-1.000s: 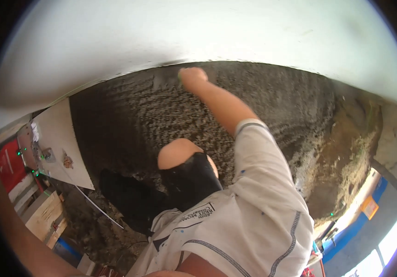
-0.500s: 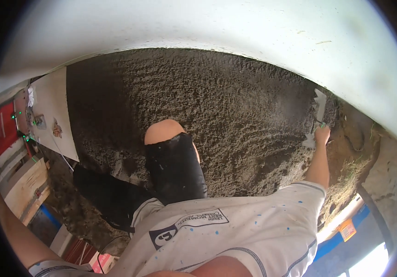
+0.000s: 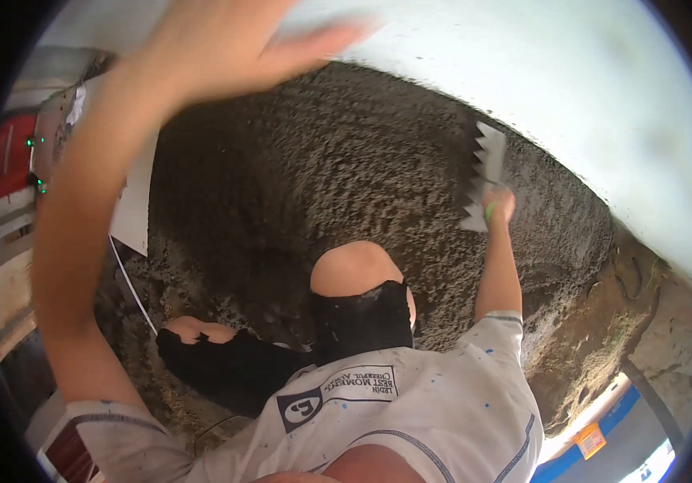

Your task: The recorder is leveling a sand-cement mixture on a floor using a shovel, trowel, and measuring tape.

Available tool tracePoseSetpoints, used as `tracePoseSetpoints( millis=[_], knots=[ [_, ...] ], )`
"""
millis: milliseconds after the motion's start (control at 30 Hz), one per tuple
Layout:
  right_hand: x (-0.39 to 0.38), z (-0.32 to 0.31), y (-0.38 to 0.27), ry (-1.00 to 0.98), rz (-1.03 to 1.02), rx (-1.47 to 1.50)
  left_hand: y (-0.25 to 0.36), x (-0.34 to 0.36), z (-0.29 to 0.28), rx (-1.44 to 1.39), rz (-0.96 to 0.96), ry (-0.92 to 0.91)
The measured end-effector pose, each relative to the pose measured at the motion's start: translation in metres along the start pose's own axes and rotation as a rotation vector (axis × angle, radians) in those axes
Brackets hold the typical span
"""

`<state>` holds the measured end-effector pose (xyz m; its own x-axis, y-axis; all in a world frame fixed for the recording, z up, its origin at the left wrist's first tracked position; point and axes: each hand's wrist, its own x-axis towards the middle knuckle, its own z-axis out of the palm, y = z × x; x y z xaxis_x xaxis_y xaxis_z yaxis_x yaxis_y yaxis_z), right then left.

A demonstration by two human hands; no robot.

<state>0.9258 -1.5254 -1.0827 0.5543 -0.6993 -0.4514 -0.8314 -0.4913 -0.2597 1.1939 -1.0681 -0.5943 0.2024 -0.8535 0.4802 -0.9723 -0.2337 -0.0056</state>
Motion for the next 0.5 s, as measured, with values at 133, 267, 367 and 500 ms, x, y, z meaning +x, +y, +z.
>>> tracePoseSetpoints(
  millis=[133,267,367,500],
  knots=[
    [0.005,0.040,-0.113,0.083,-0.373,-0.437,0.021,-0.281,-0.033,0.029,-0.420,-0.111],
    [-0.181,0.172,-0.326,-0.220,-0.397,-0.199,0.108,-0.608,-0.097,0.083,-1.125,-0.238],
    [-0.294,0.241,-0.399,-0.243,-0.632,-0.222,0.195,-0.815,-0.130,0.192,-1.400,-0.122],
    [-0.302,0.274,-0.378,-0.447,-1.266,-0.738,0.250,-0.963,-0.101,0.393,-1.839,0.194]
  ],
)
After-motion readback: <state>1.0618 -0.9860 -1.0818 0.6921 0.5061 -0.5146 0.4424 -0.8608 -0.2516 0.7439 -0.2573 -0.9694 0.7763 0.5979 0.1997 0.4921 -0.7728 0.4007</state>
